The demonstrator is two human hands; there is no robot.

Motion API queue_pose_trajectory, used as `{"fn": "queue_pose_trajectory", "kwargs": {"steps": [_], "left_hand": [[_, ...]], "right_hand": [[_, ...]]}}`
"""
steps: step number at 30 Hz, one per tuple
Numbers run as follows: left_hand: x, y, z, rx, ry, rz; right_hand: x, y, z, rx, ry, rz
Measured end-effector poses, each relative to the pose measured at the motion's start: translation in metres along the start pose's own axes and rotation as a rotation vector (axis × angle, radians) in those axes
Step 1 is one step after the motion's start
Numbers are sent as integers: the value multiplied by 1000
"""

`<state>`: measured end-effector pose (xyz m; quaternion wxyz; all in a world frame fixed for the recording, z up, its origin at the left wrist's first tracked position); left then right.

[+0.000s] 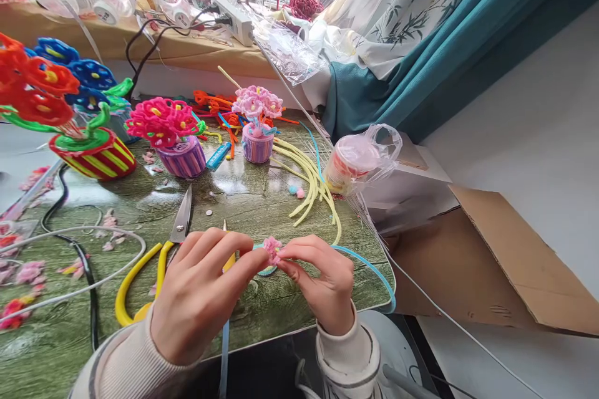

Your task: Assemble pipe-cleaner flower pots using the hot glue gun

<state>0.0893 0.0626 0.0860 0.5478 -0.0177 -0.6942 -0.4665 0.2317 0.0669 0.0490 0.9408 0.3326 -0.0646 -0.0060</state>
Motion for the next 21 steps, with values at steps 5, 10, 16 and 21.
{"fn": "queue_pose_trajectory", "kwargs": {"steps": [5, 10, 16, 21], "left_hand": [[0, 2, -1, 5, -6, -12], [-2, 2, -1, 20, 3, -29], [-3, 5, -1, 37, 3, -34], [2, -1, 7, 77, -11, -6]], "right_hand": [[-1, 2, 1, 8, -5, 6], [-2, 3, 0, 4, 8, 10], [-3, 5, -1, -25, 30, -13], [0, -9, -26, -224, 144, -28]]}}
Point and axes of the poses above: each hand's wrist, its own y-axis towards the middle knuckle, its own x-axis out of the back of the hand, z = x × y, the point moved 9 cm from there along y, towards the middle knuckle, and after that the axes turned 13 degrees about y, right-handed, at the moved point
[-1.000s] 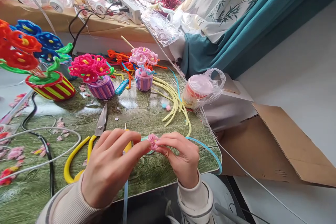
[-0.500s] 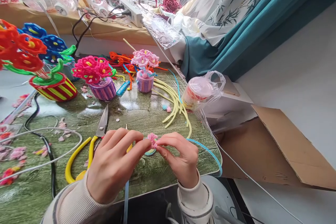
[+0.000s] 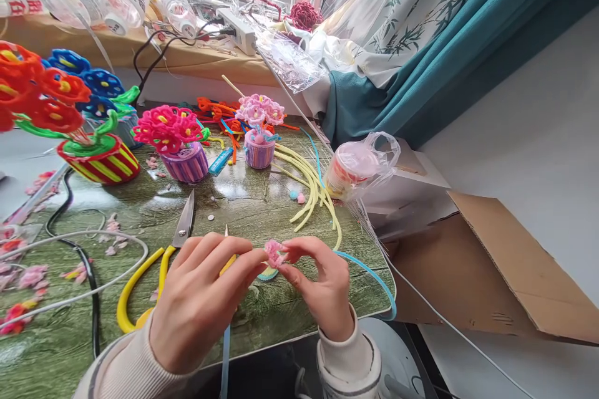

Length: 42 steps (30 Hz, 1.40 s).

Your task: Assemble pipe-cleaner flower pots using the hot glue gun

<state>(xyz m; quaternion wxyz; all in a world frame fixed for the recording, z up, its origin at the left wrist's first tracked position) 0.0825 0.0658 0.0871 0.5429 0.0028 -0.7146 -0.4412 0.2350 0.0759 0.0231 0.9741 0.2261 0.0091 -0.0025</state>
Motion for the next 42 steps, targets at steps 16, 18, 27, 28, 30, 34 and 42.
{"fn": "queue_pose_trajectory", "kwargs": {"steps": [16, 18, 27, 28, 30, 34, 42], "left_hand": [[-15, -34, 3, 275, -87, 2], [-18, -36, 3, 275, -104, 4], [-15, -32, 8, 296, -199, 24], [-14, -31, 8, 298, -209, 38], [-13, -30, 9, 311, -233, 40], [-13, -32, 9, 338, -299, 16], [-10, -27, 9, 388, -341, 21]], "right_hand": [[-27, -2, -19, -108, 20, 132], [-27, -3, -16, -66, -27, 104], [-32, -7, 6, 123, -129, 24], [-32, -8, 7, 140, -133, 18], [-32, -10, 9, 164, -137, 4], [-32, -12, 14, 205, -147, -31], [-32, -15, 20, 276, -174, -74]]}}
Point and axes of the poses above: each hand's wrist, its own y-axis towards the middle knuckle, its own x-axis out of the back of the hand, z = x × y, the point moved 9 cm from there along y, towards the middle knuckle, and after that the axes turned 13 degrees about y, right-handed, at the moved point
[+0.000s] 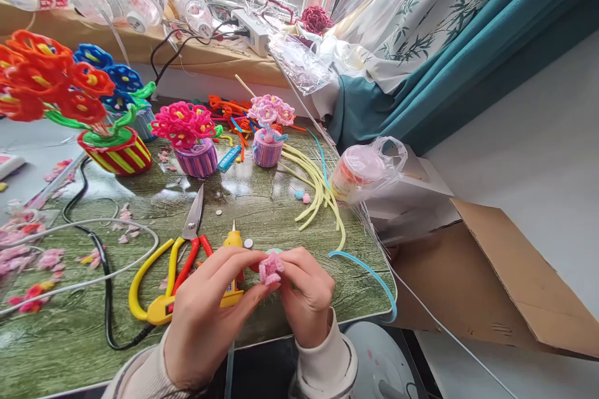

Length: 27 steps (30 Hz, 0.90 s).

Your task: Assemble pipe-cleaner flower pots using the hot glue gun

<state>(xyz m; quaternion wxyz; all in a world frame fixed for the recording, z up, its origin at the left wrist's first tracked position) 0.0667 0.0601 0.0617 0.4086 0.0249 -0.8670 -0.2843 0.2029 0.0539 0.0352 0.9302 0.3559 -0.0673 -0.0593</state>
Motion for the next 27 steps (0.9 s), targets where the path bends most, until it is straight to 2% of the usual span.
{"fn": "queue_pose_trajectory", "kwargs": {"steps": [5, 12, 19, 27], "left_hand": [[0, 0, 0, 55, -44, 6], [2, 1, -4, 60, -57, 0], [-3, -2, 2, 115, -105, 14], [1, 3, -1, 84, -55, 22]], "right_hand": [[0, 1, 5, 49, -10, -15], [2, 1, 7, 56, -35, -18], [2, -1, 9, 73, -32, -41], [3, 1, 7, 53, -66, -14]]}}
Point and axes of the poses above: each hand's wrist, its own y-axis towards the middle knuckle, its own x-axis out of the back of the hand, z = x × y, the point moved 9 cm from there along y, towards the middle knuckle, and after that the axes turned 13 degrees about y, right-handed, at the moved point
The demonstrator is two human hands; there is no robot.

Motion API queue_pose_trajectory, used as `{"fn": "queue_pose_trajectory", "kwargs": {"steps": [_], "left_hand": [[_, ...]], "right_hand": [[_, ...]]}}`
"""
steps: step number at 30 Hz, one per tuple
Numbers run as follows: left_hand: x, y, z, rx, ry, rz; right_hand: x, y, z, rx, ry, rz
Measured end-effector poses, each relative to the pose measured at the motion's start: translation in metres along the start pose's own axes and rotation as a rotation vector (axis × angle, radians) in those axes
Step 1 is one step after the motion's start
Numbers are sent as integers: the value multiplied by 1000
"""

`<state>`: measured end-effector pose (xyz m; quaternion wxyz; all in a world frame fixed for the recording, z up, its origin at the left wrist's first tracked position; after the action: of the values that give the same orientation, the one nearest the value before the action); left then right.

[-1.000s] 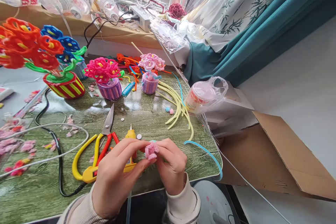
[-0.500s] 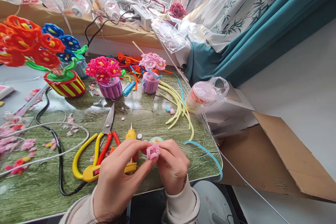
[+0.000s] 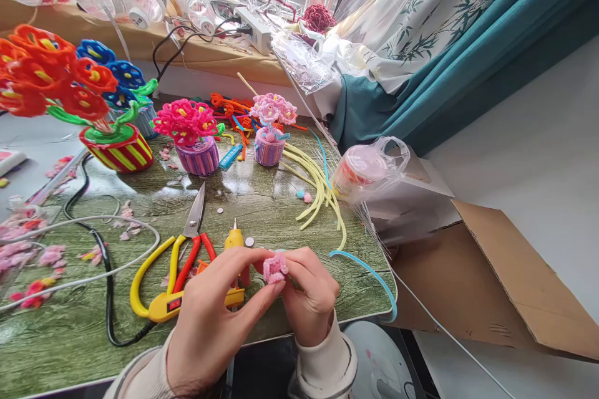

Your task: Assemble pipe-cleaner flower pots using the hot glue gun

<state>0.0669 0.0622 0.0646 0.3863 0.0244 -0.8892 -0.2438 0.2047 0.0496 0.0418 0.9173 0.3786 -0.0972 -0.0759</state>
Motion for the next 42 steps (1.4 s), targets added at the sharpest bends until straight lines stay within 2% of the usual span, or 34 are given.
{"fn": "queue_pose_trajectory", "kwargs": {"steps": [3, 7, 10, 13, 15, 19, 22, 27, 33, 40, 42], "left_hand": [[-2, -1, 1, 5, 0, 19], [-1, -2, 3, 23, -17, -20], [-2, -2, 3, 10, -41, -32], [-8, -3, 6, 9, -70, 7], [-10, -4, 7, 16, -100, 23], [-11, -6, 10, 14, -154, 40], [-14, -10, 18, 64, -177, 66], [-20, -20, 30, 126, -184, 90], [-21, -22, 31, 145, -184, 72], [-20, -20, 35, 147, -209, 135], [-19, -23, 39, 178, -214, 120]], "right_hand": [[-1, 1, -3, -25, 2, 21], [0, 3, -5, -68, 31, 8], [-2, -1, -15, -202, 111, 61], [0, -9, -25, -348, 205, 116], [4, -12, -27, -385, 239, 129], [4, -10, -21, -343, 251, 174], [2, -7, -17, -319, 274, 183], [1, -7, -15, -319, 303, 175], [0, -8, -14, -331, 319, 157], [0, -8, -17, -356, 290, 106], [0, -9, -18, -360, 279, 91]]}}
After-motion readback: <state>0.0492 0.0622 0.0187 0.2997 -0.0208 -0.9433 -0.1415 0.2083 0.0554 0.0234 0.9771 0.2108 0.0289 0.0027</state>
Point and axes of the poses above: each hand's wrist, its own y-axis towards the middle knuckle, its own x-axis out of the back of the hand, z = x × y, the point moved 9 cm from there along y, towards the middle knuckle, and after that the axes turned 13 degrees about y, right-handed, at the moved point
